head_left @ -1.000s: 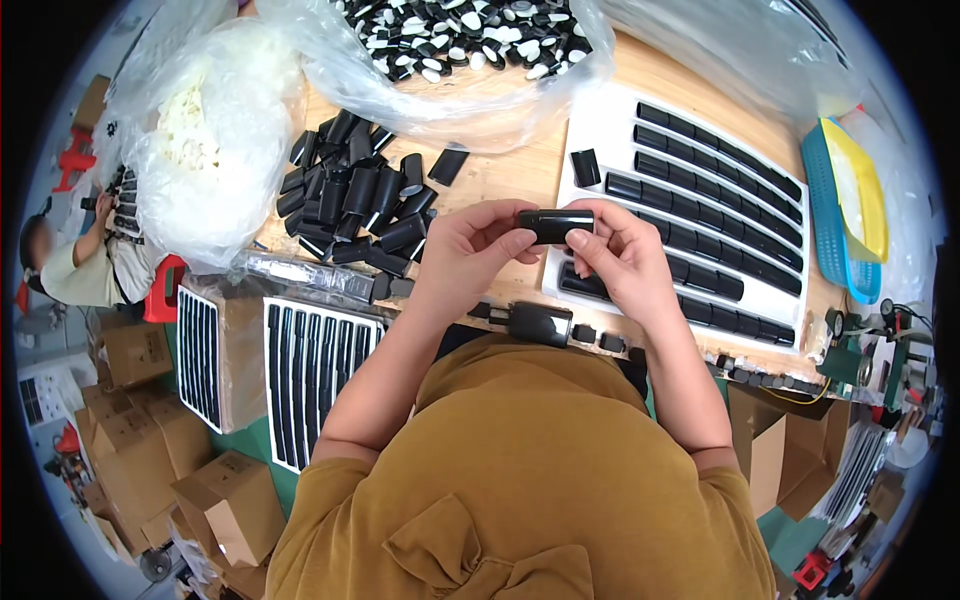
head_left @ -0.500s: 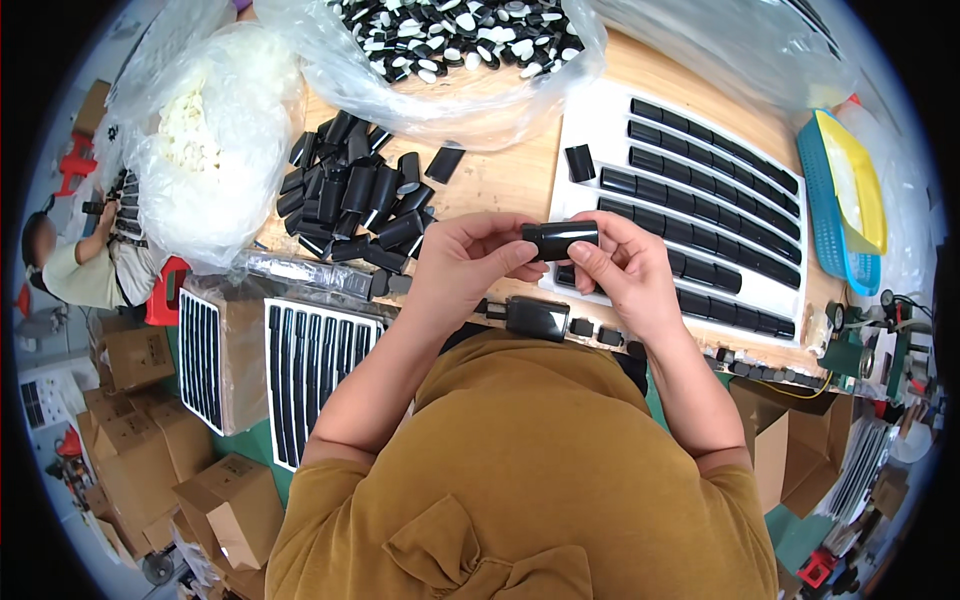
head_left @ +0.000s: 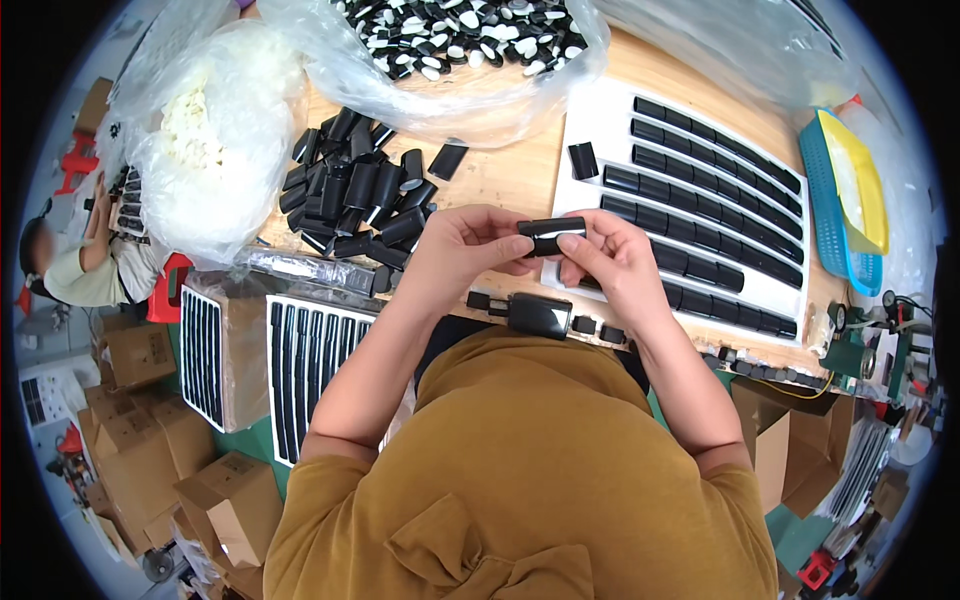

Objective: Assembling small plastic components by inserting white caps into black tubes and placing them into a tray.

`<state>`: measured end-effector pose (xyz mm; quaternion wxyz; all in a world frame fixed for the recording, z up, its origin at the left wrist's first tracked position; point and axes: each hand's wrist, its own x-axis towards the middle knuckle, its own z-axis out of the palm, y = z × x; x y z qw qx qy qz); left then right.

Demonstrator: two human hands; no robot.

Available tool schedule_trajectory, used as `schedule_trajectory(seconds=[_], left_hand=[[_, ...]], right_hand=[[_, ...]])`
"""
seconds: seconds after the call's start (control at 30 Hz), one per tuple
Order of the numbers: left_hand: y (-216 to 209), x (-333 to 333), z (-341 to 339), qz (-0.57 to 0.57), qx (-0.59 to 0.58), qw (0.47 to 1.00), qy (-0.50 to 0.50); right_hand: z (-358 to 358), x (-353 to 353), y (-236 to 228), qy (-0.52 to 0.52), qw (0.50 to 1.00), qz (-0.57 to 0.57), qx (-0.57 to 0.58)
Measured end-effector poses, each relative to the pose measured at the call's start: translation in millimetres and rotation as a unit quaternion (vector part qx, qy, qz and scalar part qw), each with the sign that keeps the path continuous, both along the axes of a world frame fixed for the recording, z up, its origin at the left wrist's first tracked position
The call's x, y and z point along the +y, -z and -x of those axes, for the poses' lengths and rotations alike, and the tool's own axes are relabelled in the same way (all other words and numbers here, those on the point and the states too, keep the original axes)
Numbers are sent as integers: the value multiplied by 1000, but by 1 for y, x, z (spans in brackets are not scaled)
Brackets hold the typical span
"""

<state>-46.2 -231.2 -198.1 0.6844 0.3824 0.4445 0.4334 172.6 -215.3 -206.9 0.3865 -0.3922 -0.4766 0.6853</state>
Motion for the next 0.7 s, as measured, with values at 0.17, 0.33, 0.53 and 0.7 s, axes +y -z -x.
schedule_trajectory(seconds=[0.17,0.33,0.53,0.7], left_hand=[[23,11,17,-59,142,984,-92],[18,36,13,-185,202,940,-204],[45,63,-26,-417,425,795,-113],[61,59,-28,-407,437,800,-56]], right_hand=[[24,18,12,14,845,-363,-393],[55,18,26,-61,799,-436,-410],[66,28,49,-23,830,-453,-325],[69,29,50,-29,874,-394,-283]])
